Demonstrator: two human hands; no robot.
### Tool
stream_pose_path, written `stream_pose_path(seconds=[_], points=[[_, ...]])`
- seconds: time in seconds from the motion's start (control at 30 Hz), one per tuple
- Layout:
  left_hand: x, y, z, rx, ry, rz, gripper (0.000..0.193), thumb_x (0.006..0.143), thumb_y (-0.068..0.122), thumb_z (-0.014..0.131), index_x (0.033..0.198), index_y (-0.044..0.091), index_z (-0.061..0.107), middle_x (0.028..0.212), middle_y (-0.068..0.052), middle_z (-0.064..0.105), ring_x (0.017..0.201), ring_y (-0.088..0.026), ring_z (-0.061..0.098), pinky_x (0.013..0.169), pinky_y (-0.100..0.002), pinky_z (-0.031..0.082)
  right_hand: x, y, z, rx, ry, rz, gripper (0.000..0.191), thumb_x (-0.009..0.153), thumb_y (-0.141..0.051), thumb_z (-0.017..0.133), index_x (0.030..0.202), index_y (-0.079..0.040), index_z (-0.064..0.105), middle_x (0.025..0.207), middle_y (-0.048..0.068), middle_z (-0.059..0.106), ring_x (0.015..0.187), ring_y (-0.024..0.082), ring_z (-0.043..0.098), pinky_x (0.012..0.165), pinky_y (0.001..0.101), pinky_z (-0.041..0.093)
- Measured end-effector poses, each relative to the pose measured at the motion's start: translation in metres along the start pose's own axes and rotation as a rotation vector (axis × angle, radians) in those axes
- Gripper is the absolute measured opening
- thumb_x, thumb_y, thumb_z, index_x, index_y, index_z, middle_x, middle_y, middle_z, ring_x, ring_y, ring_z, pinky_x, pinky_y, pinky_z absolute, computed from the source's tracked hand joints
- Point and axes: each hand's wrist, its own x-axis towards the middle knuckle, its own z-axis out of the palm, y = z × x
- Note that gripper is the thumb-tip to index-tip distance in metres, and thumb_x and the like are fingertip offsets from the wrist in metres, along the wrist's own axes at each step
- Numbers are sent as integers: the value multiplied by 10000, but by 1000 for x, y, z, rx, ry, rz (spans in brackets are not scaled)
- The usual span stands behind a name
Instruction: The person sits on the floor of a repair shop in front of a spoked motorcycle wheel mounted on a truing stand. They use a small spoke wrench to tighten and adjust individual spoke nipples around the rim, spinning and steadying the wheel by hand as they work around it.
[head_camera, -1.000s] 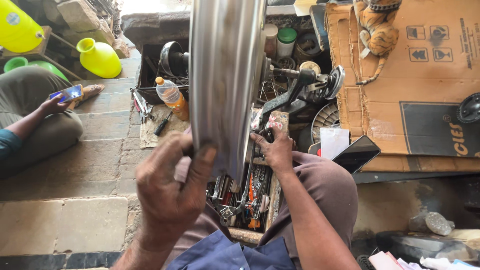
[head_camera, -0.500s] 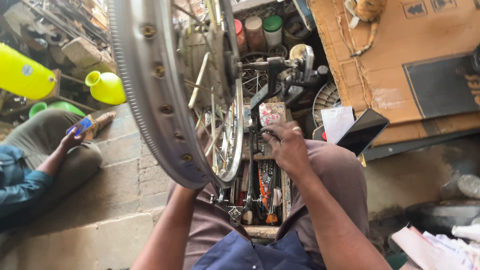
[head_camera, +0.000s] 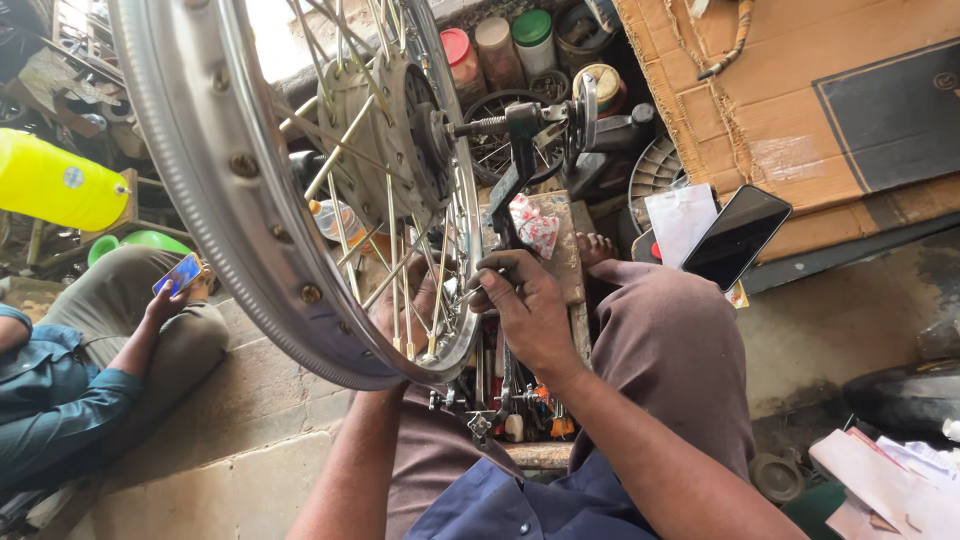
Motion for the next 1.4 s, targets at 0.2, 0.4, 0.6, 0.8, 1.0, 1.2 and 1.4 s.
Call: stream_pose_path(seconds=[0.2, 0.4, 0.6, 0.8, 1.0, 1.2, 1.4], points=[[0, -19, 8, -414, 25, -217, 289, 1027, 239, 600, 1230, 36, 635, 1045, -96, 713, 884, -151, 681, 749, -292, 578, 22, 6, -11, 293, 8, 411, 201, 999, -94, 578, 1157, 17, 634, 948, 152, 745, 769, 198, 737, 728, 324, 638], [-5, -33, 10, -443, 60, -382, 283, 1099, 278, 574, 1208, 19, 608, 987, -115, 683, 829, -154, 649, 714, -291, 530, 37, 11, -17, 471, -99, 696, 208, 993, -90, 595, 1171, 2, 650, 996, 145, 724, 780, 189, 723, 727, 303, 632], [3, -25, 7, -329, 66, -214, 261, 1040, 249, 583, 1209, 62, 654, 1042, -105, 702, 908, -196, 677, 811, -353, 545, 21, -2, -8, 258, 177, 268, 191, 1003, -131, 654, 1091, 35, 685, 922, 140, 718, 747, 219, 710, 655, 322, 613], [2, -19, -1, 645, 102, 399, 339, 1084, 223, 522, 1304, 38, 702, 1208, -172, 697, 1131, -328, 664, 994, -443, 521, -18, -21, 20, -429, 119, -210, 204, 987, -202, 666, 1113, -46, 700, 944, 72, 758, 805, 174, 758, 707, 299, 632], [6, -24, 4, 374, 152, -38, 691, 1030, 398, 542, 1573, 26, 332, 1370, -247, 550, 1282, -363, 530, 1067, -501, 396, -24, -34, 13, -594, 31, -328, 163, 990, -176, 693, 1100, -63, 735, 926, 64, 786, 774, 145, 755, 675, 305, 617], [8, -28, 8, 382, 103, -115, 613, 1096, 447, 521, 1580, 85, 417, 1560, -213, 532, 1476, -337, 494, 1229, -493, 349, -16, -42, 6, -734, -131, -655, 124, 985, -103, 684, 1085, -49, 733, 1008, 75, 772, 896, 151, 746, 760, 295, 624], [3, -23, 11, 233, 132, -78, 635, 1050, 359, 544, 1542, -11, 391, 1341, -272, 580, 1286, -361, 558, 1083, -494, 421, -15, -33, 7, -435, -65, -153, 145, 976, -119, 687, 1084, -34, 734, 923, 86, 780, 806, 190, 772, 731, 322, 639]])
